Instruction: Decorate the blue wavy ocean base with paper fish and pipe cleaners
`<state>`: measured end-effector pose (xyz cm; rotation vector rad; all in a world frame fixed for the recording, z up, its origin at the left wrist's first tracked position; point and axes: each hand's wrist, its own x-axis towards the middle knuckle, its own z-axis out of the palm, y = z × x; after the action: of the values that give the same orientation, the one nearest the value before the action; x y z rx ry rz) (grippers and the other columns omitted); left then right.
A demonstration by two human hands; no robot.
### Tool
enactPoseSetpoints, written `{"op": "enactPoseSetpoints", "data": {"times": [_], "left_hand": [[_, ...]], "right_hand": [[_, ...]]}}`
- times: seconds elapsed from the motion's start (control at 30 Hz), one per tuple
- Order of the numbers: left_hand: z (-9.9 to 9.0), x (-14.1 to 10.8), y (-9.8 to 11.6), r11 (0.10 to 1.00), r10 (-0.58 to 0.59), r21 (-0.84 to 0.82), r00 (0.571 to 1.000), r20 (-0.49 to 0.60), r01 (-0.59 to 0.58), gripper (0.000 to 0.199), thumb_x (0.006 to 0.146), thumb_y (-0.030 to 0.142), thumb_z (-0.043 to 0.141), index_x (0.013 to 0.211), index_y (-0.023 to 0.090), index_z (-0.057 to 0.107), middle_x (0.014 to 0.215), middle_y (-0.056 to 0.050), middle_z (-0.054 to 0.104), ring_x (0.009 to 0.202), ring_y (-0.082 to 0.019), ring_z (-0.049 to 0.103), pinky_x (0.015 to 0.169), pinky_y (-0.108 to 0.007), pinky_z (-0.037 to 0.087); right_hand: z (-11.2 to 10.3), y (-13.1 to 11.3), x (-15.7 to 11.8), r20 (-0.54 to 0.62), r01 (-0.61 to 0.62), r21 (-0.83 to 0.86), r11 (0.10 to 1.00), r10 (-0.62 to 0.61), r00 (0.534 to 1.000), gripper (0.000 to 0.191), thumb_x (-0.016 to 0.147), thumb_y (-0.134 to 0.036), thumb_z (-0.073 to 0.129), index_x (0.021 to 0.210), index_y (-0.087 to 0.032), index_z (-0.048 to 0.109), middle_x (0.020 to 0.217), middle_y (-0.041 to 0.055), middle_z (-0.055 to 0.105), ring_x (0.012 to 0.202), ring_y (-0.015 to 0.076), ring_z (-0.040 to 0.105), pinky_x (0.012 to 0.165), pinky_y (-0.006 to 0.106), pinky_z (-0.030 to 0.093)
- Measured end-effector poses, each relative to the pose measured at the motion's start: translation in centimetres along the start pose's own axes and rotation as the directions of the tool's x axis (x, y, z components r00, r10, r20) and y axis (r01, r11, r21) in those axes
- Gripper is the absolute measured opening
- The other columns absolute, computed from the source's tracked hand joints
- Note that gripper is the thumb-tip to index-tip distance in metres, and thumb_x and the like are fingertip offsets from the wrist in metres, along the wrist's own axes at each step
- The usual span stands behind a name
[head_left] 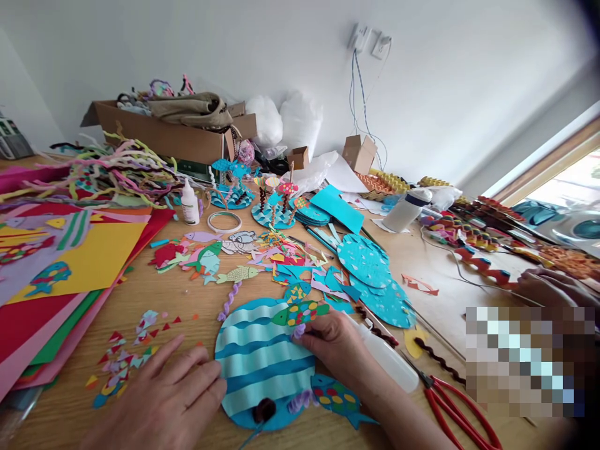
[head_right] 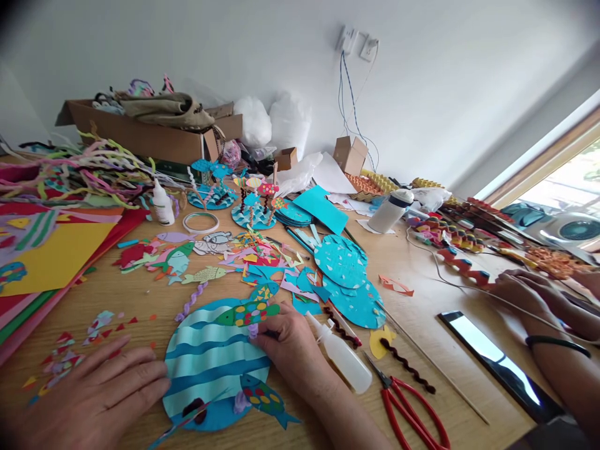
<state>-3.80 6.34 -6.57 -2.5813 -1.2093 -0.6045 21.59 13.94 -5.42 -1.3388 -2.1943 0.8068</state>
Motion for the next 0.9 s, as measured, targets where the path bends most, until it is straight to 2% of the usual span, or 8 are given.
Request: {"op": "enactPoseSetpoints", "data": {"times": [0.17, 0.3, 0.4, 0.53, 0.7, 0.8, 0.9], "left_hand": [[0.0, 0.1, -0.2, 1.000, -0.005, -0.011, 1.000, -0.011, 0.005, 0.034, 0.070, 0.011, 0.039, 0.090, 0.029, 0.061, 0.087, 0.006, 0.070, 0.085, -0.017, 0.059, 0.098, -0.033, 0.027], [-0.9, 0.5, -0.6, 0.999, -0.023, -0.031, 1.000, -0.013, 0.022, 0.033, 0.070, 0.014, 0.041, 0.092, 0.029, 0.061, 0.088, 0.004, 0.070, 0.086, -0.018, 0.058, 0.101, -0.035, 0.024], [-1.9, 1.5, -1.1, 0.998, 0.027, -0.064, 0.999, 0.034, -0.025, 0.035, 0.070, 0.016, 0.045, 0.098, 0.029, 0.060, 0.095, 0.004, 0.069, 0.090, -0.018, 0.058, 0.098, -0.032, 0.029], [-3.2, 3.4, -1.3, 0.992, 0.099, -0.090, 0.989, 0.110, -0.090, 0.040, 0.071, 0.009, 0.043, 0.100, 0.029, 0.061, 0.101, 0.004, 0.068, 0.093, -0.017, 0.058, 0.091, -0.031, 0.038], [-4.4, 5.8, -0.6, 0.992, 0.071, -0.123, 0.968, 0.242, -0.042, 0.036, 0.072, 0.009, 0.042, 0.094, 0.025, 0.065, 0.098, 0.001, 0.069, 0.089, -0.019, 0.060, 0.084, -0.031, 0.045], [-4.5, 6.4, -0.3, 0.988, 0.059, -0.150, 0.965, 0.255, -0.021, 0.036, 0.069, 0.009, 0.041, 0.089, 0.024, 0.066, 0.096, 0.001, 0.070, 0.087, -0.018, 0.061, 0.081, -0.029, 0.048], [-4.0, 6.1, -0.5, 0.981, 0.035, -0.195, 0.975, 0.221, 0.009, 0.037, 0.070, 0.008, 0.037, 0.086, 0.024, 0.066, 0.093, 0.000, 0.070, 0.086, -0.016, 0.061, 0.078, -0.026, 0.049]], "right_hand": [[0.1, 0.2, 0.0, 0.004, -0.009, 0.030, 1.000, 0.009, 1.000, 0.020, 0.077, -0.027, 0.059, 0.059, -0.019, 0.064, 0.064, -0.0011, 0.059, 0.071, 0.0142, 0.053, 0.062, 0.021, 0.038], [0.2, 0.3, 0.0, 0.007, -0.020, 0.029, 0.999, 0.020, 1.000, 0.022, 0.077, -0.028, 0.058, 0.058, -0.019, 0.063, 0.064, -0.0011, 0.059, 0.070, 0.0139, 0.052, 0.060, 0.021, 0.038], [0.2, 0.1, 0.1, -0.001, -0.027, 0.033, 0.999, 0.027, 1.000, 0.022, 0.075, -0.029, 0.059, 0.056, -0.019, 0.061, 0.062, -0.0012, 0.058, 0.067, 0.0136, 0.052, 0.058, 0.021, 0.037], [0.1, -0.1, 0.1, -0.011, -0.028, 0.031, 0.999, 0.028, 1.000, 0.022, 0.075, -0.026, 0.059, 0.055, -0.019, 0.061, 0.060, -0.0016, 0.058, 0.063, 0.0125, 0.050, 0.057, 0.021, 0.036], [0.0, -0.3, 0.0, -0.009, -0.019, -0.054, 0.998, 0.019, 1.000, 0.023, 0.075, -0.022, 0.060, 0.052, -0.018, 0.058, 0.052, -0.0039, 0.052, 0.056, 0.0102, 0.046, 0.056, 0.021, 0.033], [-0.1, -0.5, -0.1, -0.029, -0.011, -0.092, 0.996, 0.008, 1.000, 0.024, 0.073, -0.020, 0.060, 0.050, -0.018, 0.057, 0.049, -0.0053, 0.050, 0.052, 0.0088, 0.042, 0.055, 0.022, 0.031], [-0.2, -0.8, -0.1, -0.037, -0.012, -0.075, 0.997, 0.010, 0.999, 0.023, 0.073, -0.019, 0.061, 0.050, -0.018, 0.058, 0.050, -0.0054, 0.051, 0.051, 0.0082, 0.041, 0.055, 0.021, 0.031]]}}
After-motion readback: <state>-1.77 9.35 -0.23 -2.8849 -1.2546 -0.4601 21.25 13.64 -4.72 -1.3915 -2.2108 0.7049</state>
